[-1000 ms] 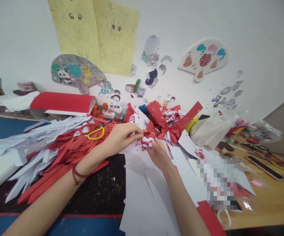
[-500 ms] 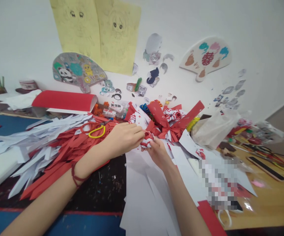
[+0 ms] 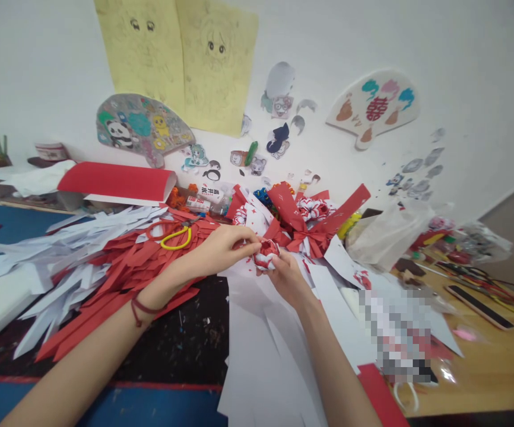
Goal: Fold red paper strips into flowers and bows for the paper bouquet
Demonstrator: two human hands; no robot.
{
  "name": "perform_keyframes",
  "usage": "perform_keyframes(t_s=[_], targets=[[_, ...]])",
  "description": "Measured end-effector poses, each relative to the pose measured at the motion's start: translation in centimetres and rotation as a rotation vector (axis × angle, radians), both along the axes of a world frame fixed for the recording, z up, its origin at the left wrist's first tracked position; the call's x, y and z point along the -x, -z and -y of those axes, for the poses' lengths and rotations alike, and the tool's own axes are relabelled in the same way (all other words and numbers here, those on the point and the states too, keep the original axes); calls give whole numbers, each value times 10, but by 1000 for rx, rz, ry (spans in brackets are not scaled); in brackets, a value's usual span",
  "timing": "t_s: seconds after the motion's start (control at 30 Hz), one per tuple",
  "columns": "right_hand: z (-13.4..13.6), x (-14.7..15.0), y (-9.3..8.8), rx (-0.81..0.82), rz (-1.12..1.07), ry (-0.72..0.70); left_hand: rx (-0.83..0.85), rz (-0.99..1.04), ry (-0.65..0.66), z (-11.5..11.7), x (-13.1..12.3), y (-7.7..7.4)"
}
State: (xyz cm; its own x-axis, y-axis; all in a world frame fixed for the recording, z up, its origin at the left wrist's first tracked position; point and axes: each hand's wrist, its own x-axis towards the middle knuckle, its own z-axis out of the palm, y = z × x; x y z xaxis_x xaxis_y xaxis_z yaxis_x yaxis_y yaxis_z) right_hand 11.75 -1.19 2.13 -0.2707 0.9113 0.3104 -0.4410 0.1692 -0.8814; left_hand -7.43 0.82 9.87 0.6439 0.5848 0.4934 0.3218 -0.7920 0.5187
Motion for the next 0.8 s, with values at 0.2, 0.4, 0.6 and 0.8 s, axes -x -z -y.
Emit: perform_keyframes(t_s=[0.2,0.4,0.6,0.8], targets=[[-1,0,3,-6,17,-13,131,62,122,-2,1,2],[-1,0,3,4,31,5,61,95,119,-6,2,5],[-1,0,5,-7,40,5,-170,-26,27,-3,0,4],[3,3,-2,-27,2,-20,-267,-103,-21,2,-2,3]])
